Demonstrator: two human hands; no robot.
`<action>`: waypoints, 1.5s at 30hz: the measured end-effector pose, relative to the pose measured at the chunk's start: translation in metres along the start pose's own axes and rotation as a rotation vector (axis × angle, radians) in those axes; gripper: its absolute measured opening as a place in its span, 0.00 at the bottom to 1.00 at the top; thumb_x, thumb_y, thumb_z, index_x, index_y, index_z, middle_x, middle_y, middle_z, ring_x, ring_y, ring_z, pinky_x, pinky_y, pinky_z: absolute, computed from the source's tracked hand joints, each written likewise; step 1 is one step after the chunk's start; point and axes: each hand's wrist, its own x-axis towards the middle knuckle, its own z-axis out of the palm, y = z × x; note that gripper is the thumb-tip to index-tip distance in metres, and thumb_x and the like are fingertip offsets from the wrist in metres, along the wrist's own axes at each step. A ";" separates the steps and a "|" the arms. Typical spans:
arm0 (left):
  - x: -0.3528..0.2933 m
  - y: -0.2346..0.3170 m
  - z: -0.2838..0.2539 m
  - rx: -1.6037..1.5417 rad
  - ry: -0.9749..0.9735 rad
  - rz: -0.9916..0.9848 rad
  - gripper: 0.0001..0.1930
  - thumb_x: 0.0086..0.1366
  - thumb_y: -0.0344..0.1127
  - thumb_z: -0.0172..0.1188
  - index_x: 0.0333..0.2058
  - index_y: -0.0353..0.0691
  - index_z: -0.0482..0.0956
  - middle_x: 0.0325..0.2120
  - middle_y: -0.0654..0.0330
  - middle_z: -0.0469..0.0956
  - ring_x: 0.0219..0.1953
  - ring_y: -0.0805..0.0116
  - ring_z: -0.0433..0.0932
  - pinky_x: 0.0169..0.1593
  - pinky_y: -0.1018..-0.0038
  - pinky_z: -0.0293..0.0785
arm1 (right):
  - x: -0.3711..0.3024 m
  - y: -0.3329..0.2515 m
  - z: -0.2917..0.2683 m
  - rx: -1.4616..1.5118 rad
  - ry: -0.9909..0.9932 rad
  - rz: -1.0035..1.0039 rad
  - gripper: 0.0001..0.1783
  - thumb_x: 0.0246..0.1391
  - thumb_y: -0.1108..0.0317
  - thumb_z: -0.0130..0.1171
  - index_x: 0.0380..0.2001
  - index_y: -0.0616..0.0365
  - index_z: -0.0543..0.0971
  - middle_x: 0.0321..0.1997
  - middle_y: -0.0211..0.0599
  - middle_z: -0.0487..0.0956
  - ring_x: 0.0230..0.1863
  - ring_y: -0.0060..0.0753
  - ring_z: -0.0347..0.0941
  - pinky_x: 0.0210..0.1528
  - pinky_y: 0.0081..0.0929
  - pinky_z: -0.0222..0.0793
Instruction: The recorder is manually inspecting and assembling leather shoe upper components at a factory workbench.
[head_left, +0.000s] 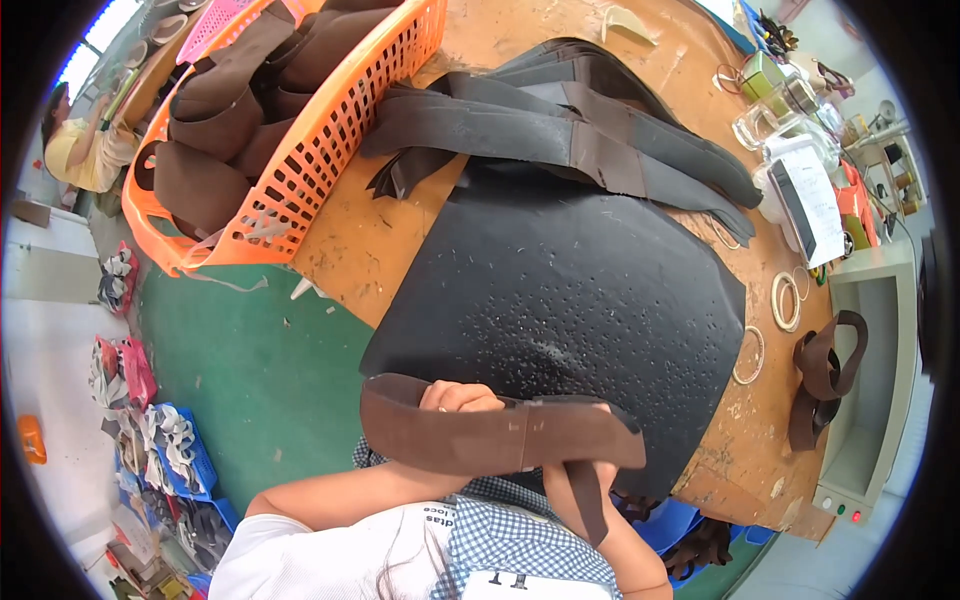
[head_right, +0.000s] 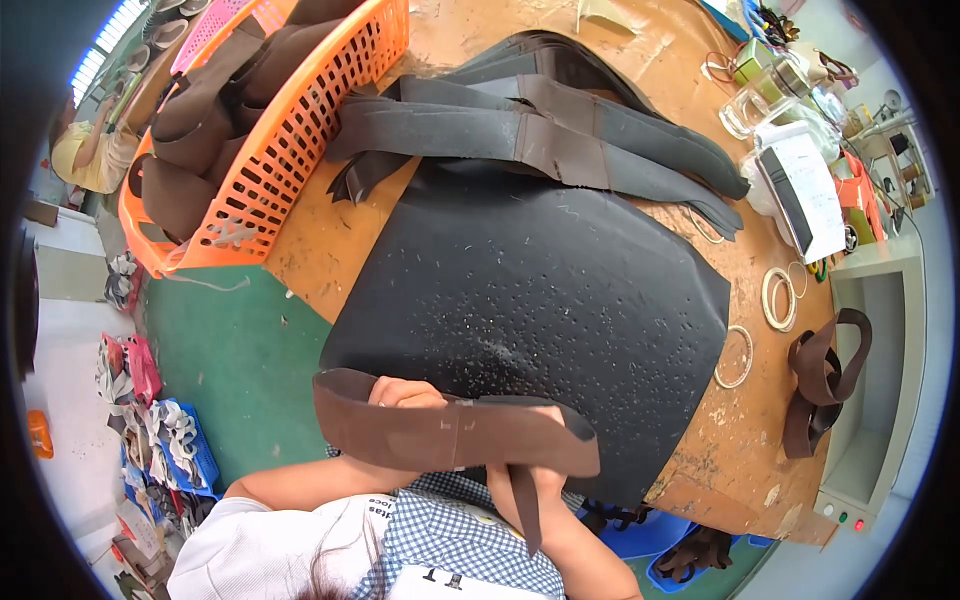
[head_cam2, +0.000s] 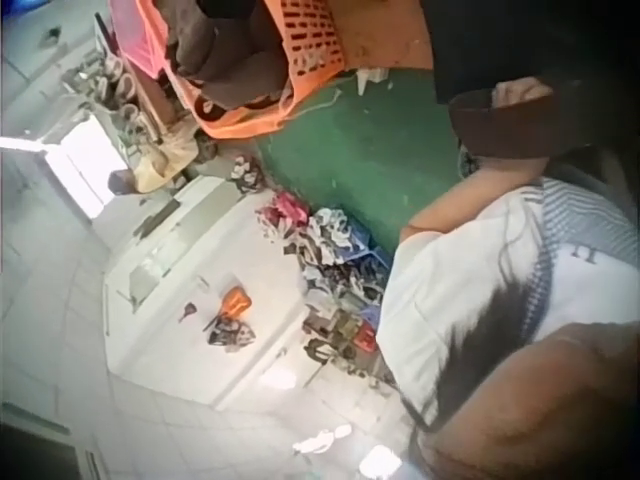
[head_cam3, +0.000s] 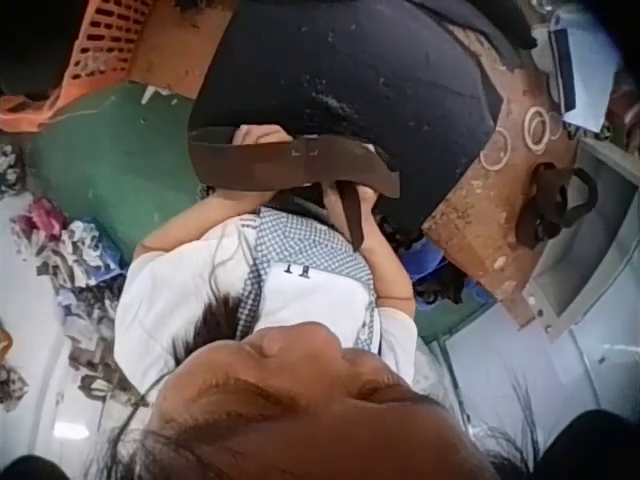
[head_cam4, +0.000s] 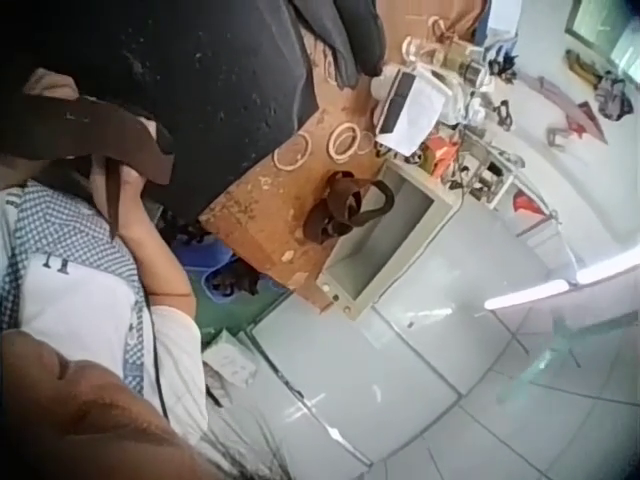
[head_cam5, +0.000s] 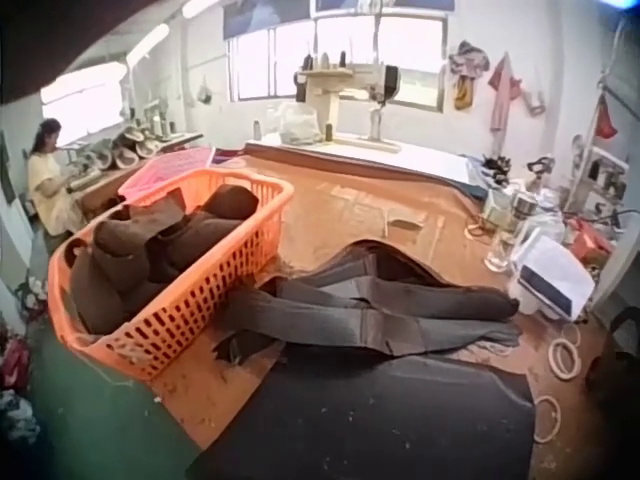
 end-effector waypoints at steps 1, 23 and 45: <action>-0.002 0.000 0.002 -0.003 0.061 0.007 0.10 0.59 0.35 0.66 0.39 0.44 0.79 0.36 0.61 0.77 0.39 0.58 0.76 0.42 0.63 0.73 | -0.005 0.002 0.003 0.065 0.041 -0.018 0.16 0.39 0.81 0.65 0.36 0.59 0.81 0.36 0.40 0.80 0.37 0.44 0.77 0.39 0.37 0.71; 0.035 -0.012 -0.029 -0.390 -0.207 -0.042 0.13 0.64 0.29 0.61 0.48 0.38 0.77 0.43 0.56 0.78 0.45 0.61 0.78 0.48 0.69 0.74 | 0.004 -0.005 0.012 -0.126 0.163 -0.102 0.15 0.37 0.81 0.69 0.34 0.57 0.83 0.32 0.37 0.80 0.33 0.41 0.77 0.36 0.34 0.72; 0.049 -0.007 -0.045 -0.400 -0.478 -0.142 0.11 0.62 0.26 0.64 0.43 0.38 0.77 0.36 0.57 0.78 0.39 0.63 0.79 0.44 0.68 0.74 | 0.006 -0.033 0.013 -0.280 0.049 -0.145 0.10 0.43 0.82 0.65 0.29 0.64 0.74 0.39 0.49 0.80 0.39 0.50 0.78 0.40 0.36 0.75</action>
